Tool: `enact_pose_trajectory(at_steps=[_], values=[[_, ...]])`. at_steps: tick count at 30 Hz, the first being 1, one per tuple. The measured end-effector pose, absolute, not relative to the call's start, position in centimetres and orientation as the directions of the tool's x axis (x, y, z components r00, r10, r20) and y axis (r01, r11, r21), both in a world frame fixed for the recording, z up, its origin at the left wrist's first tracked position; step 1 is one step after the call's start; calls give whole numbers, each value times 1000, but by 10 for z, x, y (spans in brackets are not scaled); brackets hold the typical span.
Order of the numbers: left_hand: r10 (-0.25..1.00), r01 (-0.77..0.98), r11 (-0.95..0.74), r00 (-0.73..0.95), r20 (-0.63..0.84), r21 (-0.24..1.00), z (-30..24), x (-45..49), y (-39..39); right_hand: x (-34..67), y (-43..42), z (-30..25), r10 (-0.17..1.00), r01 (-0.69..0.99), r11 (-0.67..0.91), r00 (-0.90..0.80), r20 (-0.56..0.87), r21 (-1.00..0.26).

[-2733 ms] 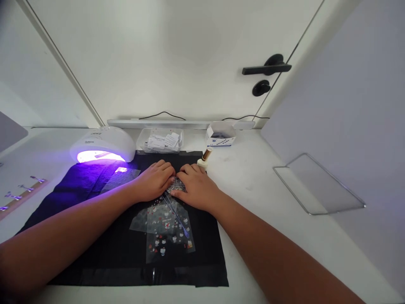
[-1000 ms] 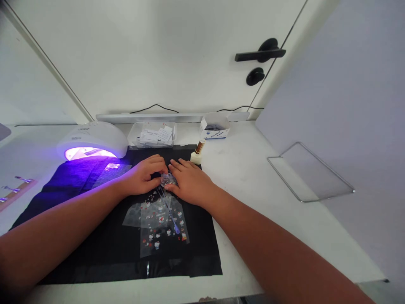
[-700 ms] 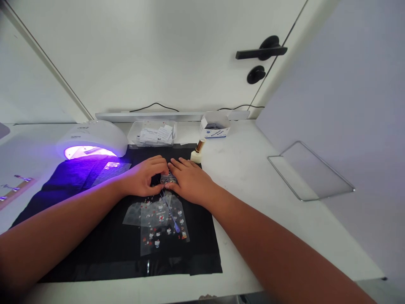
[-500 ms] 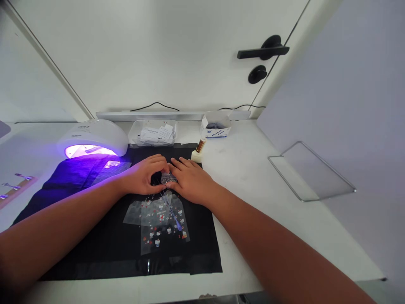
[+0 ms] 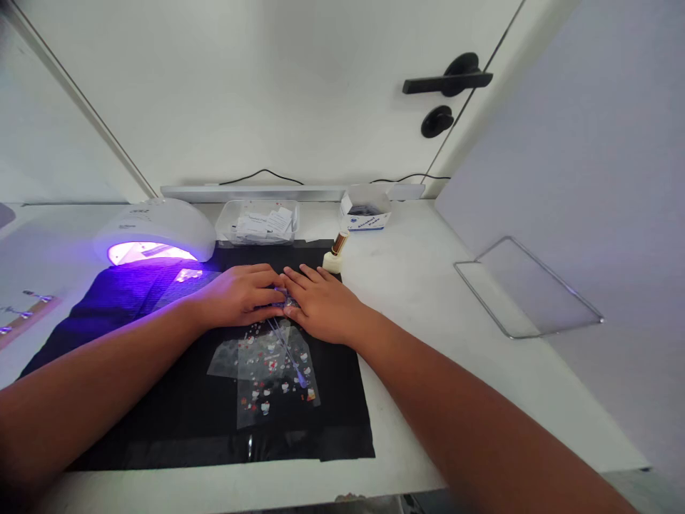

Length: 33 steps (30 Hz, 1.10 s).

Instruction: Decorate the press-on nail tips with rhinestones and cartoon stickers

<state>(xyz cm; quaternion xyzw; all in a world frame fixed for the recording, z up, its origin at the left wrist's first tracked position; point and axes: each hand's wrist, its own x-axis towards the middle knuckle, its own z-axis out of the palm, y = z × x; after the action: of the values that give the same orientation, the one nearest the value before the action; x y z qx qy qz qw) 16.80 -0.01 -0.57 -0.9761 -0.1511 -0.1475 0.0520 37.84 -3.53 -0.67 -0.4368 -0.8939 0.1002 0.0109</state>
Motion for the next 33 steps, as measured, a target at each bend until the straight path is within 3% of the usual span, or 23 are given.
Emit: enact_pose_trajectory(at_steps=[22,33], values=[[264,345,-908,912,315,-237,-6,167,-7,375,-33,-15,781,780,615,-623,-51,-117],[293,365,-921,878,378,-134,-4,168,-1,377,-34,-14,779,776,616,-625,-39,-133]])
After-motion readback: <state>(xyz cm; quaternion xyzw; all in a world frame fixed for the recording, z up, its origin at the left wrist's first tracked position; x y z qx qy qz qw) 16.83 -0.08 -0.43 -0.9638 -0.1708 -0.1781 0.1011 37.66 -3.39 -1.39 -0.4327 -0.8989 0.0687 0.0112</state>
